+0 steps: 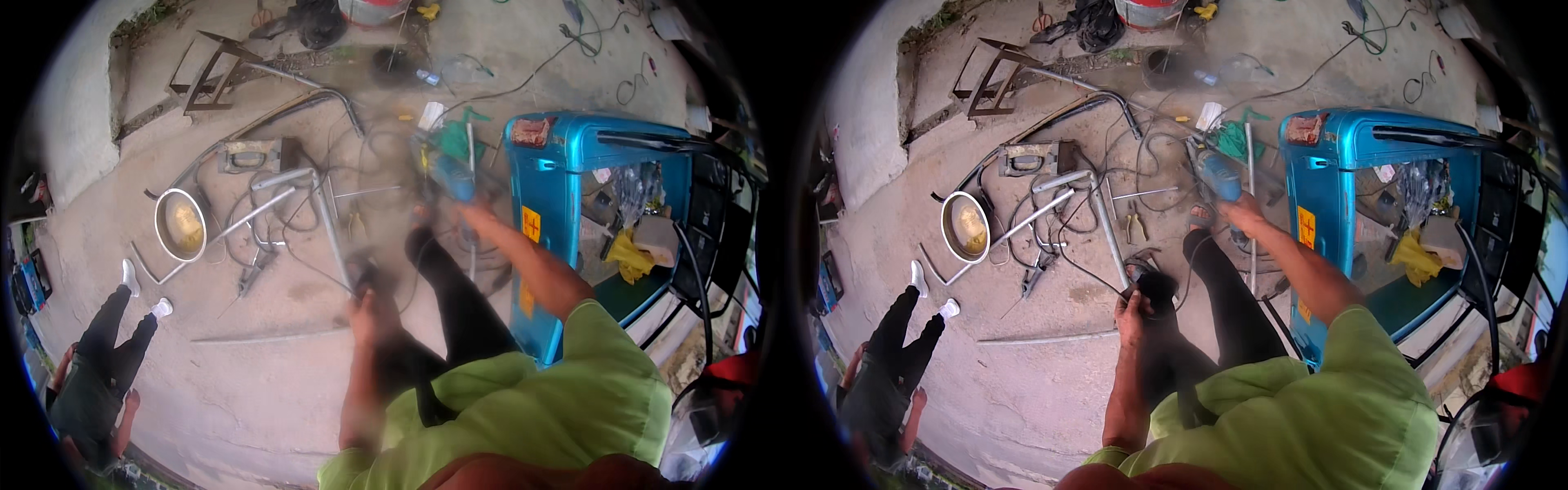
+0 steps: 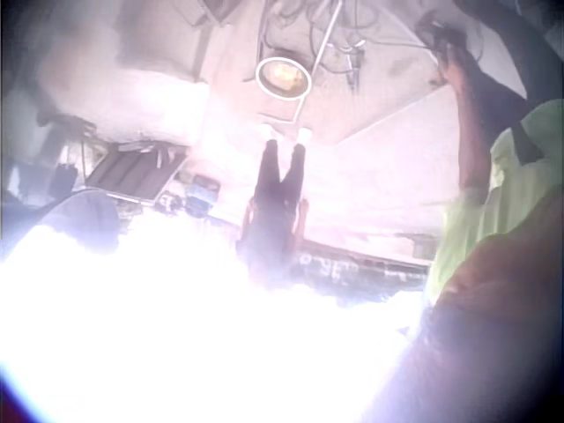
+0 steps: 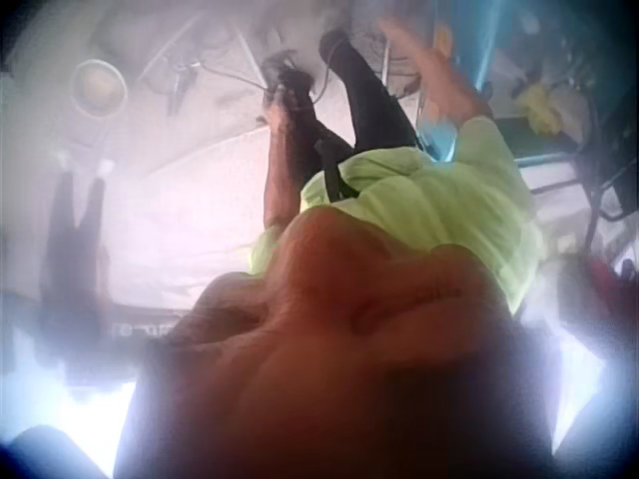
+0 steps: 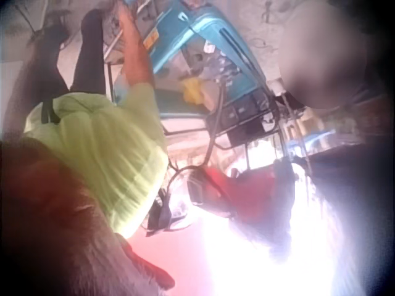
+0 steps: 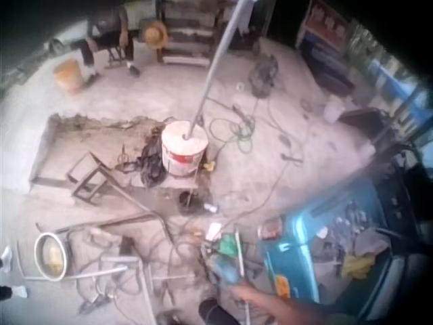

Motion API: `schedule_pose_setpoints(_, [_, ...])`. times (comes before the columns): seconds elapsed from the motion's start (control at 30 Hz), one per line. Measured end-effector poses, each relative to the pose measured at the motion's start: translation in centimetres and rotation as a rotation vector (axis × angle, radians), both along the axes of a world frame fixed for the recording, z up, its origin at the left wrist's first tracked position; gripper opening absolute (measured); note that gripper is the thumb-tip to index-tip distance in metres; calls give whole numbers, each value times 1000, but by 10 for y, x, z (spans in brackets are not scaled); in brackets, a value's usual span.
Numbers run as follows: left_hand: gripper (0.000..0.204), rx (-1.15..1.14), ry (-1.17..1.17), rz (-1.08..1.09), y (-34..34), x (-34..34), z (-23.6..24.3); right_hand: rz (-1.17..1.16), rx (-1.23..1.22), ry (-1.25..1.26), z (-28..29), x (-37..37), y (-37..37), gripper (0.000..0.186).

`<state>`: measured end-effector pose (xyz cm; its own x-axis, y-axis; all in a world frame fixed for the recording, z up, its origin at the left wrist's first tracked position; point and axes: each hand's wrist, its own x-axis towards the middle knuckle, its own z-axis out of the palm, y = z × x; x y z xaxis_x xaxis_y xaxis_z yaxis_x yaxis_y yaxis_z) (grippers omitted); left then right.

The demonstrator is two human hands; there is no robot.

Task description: The person uses a power drill to create holes in metal pipes and then drills into the side of a blue electric tricycle to attach a metal frame.

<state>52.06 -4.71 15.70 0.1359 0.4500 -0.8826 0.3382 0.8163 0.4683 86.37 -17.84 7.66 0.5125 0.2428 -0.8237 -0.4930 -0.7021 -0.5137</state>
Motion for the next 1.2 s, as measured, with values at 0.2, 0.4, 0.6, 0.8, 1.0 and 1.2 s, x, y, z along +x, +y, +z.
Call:
schedule_pose_setpoints(0.2, [24, -48, -78, 87, -68, 18, -101, 226, -150, -412, -156, 96, 39, 25])
schedule_pose_setpoints(0.4, [33, -307, -374, 252, -81, 21, -178, 209, -306, -709, -254, 158, 52, 39])
schedule_pose_setpoints(0.6, [42, -440, -495, 232, -79, 34, -188, 401, -472, -861, -324, 159, 19, 55])
schedule_pose_setpoints(0.8, [46, -479, -460, 214, -72, 40, -185, 375, -370, -907, -365, 125, 13, 56])
schedule_pose_setpoints(1.0, [50, -434, -451, 181, -71, 45, -187, 377, -474, -767, -392, 100, 76, 75])
schedule_pose_setpoints(1.2, [44, -455, -475, 38, -75, 40, -185, 700, -405, -801, -388, 65, 107, 81])
